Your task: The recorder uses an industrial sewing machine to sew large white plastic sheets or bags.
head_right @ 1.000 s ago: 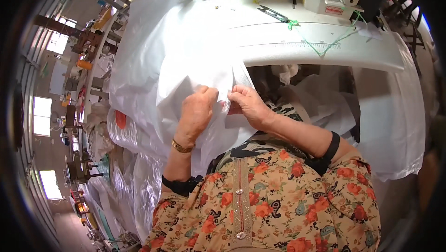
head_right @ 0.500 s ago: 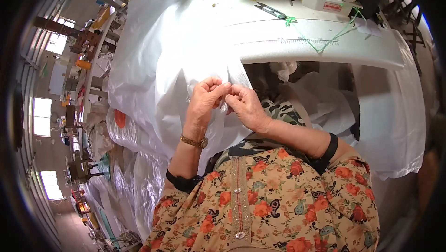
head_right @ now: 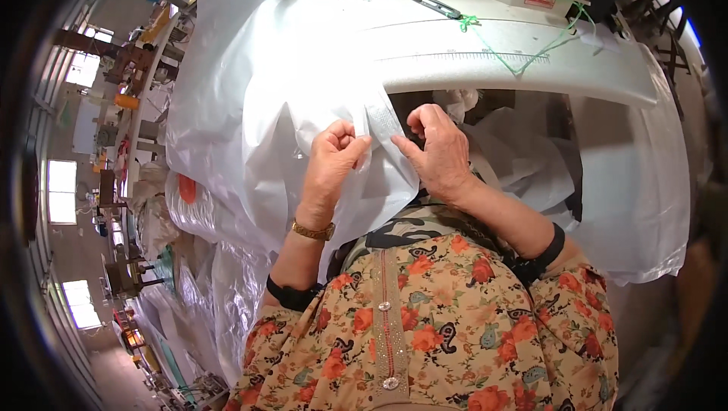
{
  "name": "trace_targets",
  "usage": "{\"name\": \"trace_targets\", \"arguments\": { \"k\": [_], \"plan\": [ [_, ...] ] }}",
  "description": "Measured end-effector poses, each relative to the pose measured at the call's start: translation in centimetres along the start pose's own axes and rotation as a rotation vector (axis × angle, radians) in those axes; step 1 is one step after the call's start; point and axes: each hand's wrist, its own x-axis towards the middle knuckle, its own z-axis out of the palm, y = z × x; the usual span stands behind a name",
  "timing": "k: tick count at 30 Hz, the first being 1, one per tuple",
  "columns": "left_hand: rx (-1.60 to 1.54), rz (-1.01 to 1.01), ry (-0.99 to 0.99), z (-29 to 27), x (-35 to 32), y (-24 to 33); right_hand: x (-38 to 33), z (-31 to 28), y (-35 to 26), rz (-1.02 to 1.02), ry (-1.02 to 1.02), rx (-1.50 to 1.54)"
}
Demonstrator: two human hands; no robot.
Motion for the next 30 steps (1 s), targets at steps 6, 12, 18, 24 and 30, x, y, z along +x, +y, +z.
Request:
{"name": "trace_targets", "arguments": {
  "k": [6, 12, 18, 24, 30],
  "plan": [
    [0.192, 0.166, 0.068, 0.9, -0.9, -0.8, -2.3, 1.2, 1.7, 0.075, -0.099, -0.026],
    [0.145, 0.238, 0.098, 1.0, -1.7, 0.4, -2.8, 0.3, -0.8, -0.198, -0.167, 0.064],
    [0.179, 0.277, 0.080, 0.4, -2.3, 1.3, -1.1, 0.4, -3.3, -0.469, -0.240, -0.090],
    [0.066, 0.251, 0.049, -0.4, -2.5, 1.2, -0.8, 1.1, -3.8, -0.665, -0.245, -0.167],
    [-0.090, 0.193, 0.065, -0.8, -2.7, 1.2, 0.2, 1.4, -3.5, -0.853, -0.347, -0.266]
  ]
}}
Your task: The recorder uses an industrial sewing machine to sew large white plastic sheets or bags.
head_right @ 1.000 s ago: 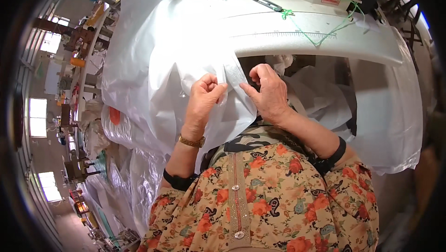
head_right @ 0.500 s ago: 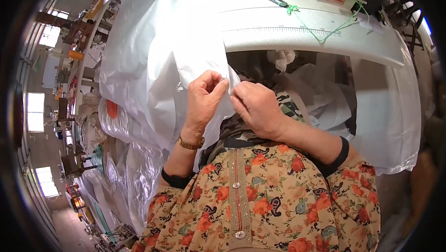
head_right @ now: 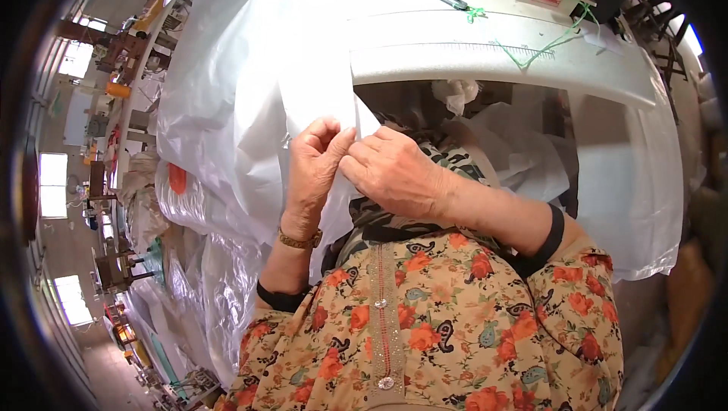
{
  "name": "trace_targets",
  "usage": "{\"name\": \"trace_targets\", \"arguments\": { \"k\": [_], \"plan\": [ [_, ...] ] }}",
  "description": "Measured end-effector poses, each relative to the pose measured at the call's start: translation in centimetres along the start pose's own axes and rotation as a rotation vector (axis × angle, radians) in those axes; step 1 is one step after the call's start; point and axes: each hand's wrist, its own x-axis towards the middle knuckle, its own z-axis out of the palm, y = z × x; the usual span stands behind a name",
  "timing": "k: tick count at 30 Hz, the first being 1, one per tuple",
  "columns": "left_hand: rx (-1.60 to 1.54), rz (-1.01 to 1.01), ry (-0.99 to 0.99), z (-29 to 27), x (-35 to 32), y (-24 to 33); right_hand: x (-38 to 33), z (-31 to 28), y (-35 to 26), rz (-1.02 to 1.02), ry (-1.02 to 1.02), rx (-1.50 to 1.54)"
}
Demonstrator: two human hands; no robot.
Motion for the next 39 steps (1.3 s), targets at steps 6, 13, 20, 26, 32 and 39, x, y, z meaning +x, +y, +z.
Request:
{"name": "trace_targets", "arguments": {
  "k": [6, 13, 20, 26, 32, 39],
  "plan": [
    [0.386, 0.194, 0.108, -3.1, 1.1, 5.1, 2.2, 4.2, 1.6, 0.876, 0.458, 0.785],
    [1.196, 0.564, -0.234, -5.7, 4.2, 12.5, 14.2, 12.9, 0.2, 0.096, -0.269, 0.947],
    [1.418, 0.488, -0.187, -4.7, 1.6, 3.4, 8.6, 14.1, -0.3, 0.102, -0.237, 0.857],
    [0.602, 0.112, 0.134, -4.6, -0.5, -1.1, 6.9, 2.5, 6.4, 0.183, -0.676, 0.409],
    [-0.220, -0.250, 0.189, -3.6, -0.7, -2.3, 8.5, -0.8, 8.1, -0.289, -0.105, 0.048],
    [-0.369, -0.379, 0.095, -4.3, -1.2, -2.0, 8.1, 1.0, 8.9, -0.404, -0.215, 0.178]
  ]
}}
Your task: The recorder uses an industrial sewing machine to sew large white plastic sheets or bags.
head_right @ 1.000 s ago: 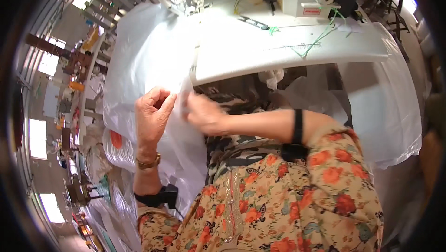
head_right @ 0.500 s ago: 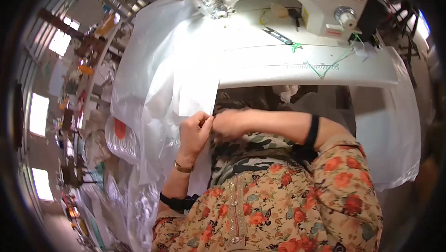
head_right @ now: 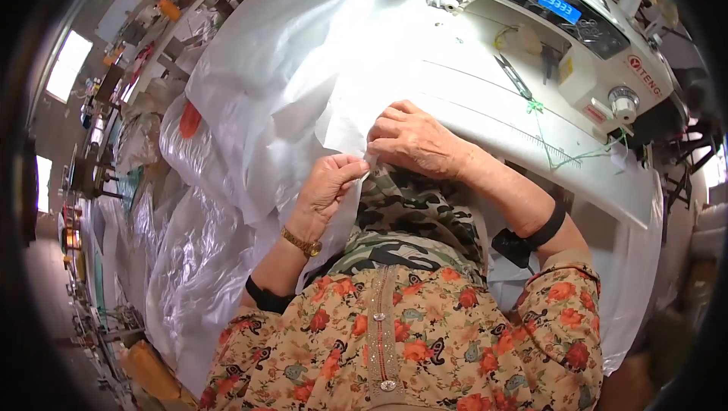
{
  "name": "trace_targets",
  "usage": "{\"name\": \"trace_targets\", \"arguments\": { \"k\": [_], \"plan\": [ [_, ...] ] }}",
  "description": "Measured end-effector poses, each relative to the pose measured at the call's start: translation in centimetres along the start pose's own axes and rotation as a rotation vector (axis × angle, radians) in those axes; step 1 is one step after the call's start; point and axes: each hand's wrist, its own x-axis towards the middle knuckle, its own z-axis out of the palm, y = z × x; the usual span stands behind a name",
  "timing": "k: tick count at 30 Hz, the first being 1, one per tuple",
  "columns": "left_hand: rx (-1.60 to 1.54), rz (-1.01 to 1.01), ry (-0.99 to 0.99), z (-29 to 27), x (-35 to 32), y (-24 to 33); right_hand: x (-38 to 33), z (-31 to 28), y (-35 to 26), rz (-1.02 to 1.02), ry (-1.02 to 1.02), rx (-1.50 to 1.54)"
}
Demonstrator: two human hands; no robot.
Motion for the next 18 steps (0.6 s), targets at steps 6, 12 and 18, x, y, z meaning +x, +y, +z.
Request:
{"name": "trace_targets", "arguments": {
  "k": [6, 12, 18],
  "plan": [
    [0.943, 0.457, 0.270, 2.2, -2.2, 0.1, 0.1, 0.2, 0.3, -0.057, -0.040, -0.003],
    [1.296, 0.851, 0.360, 4.3, -2.4, 0.1, 0.1, 0.3, -0.4, -0.013, -0.047, -0.057],
    [1.201, 0.772, 0.346, 4.3, -2.5, 0.3, 0.6, -0.1, -0.5, 0.014, -0.052, -0.054]
  ]
}}
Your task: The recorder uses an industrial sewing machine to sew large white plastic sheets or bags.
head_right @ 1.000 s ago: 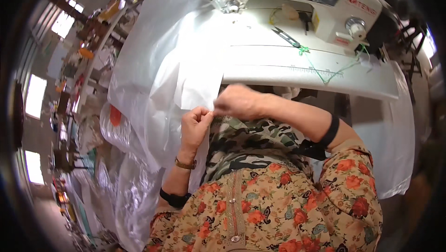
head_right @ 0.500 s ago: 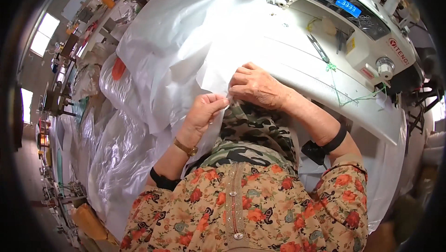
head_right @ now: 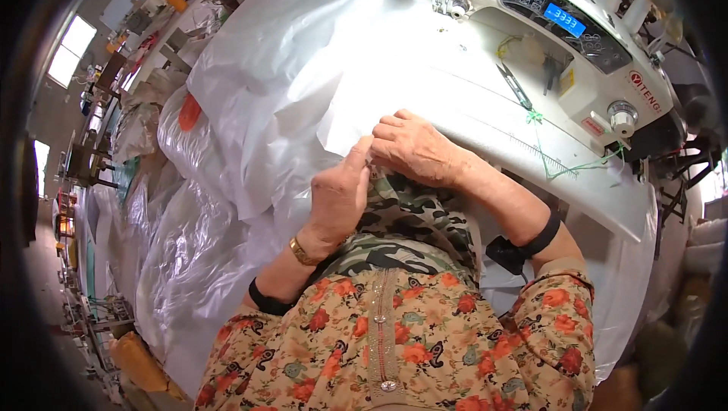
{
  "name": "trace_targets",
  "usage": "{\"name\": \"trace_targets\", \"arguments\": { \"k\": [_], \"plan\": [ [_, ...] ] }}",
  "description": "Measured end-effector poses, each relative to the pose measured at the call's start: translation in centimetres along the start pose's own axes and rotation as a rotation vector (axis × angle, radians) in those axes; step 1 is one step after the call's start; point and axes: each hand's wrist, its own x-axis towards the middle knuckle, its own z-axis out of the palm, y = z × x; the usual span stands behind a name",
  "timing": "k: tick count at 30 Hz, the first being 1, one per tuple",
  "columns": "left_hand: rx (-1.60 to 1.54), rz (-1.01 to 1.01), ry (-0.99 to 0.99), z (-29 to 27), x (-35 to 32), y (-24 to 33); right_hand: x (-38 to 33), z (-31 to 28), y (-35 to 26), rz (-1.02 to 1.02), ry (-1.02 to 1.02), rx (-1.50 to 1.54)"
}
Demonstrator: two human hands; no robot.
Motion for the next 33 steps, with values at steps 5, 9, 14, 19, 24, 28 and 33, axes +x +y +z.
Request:
{"name": "trace_targets", "arguments": {
  "k": [5, 9, 14, 19, 24, 28, 33],
  "plan": [
    [-0.112, 0.076, 0.068, -0.9, 0.5, -0.5, 0.6, -0.7, 1.5, 0.047, 0.046, 0.095],
    [-0.027, 0.106, 0.047, -0.9, 0.5, -0.7, 0.8, -0.8, 2.7, 0.069, 0.063, 0.116],
    [0.127, 0.224, 0.047, -0.8, 1.3, -1.2, 1.3, -0.9, 3.3, 0.092, 0.003, 0.144],
    [0.089, 0.154, -0.023, -1.1, 1.9, -1.1, 2.0, -1.9, 4.0, 0.087, -0.008, 0.052],
    [0.052, 0.127, -0.004, -1.5, 1.8, -1.1, 2.2, -2.1, 4.5, 0.124, -0.038, 0.035],
    [0.099, 0.075, -0.084, -1.1, 1.8, -1.6, 2.1, -1.9, 4.9, 0.153, -0.078, 0.061],
    [-0.246, 0.054, 0.040, -0.9, 2.7, -2.4, 1.6, -2.0, 6.2, 0.155, -0.047, 0.057]
  ]
}}
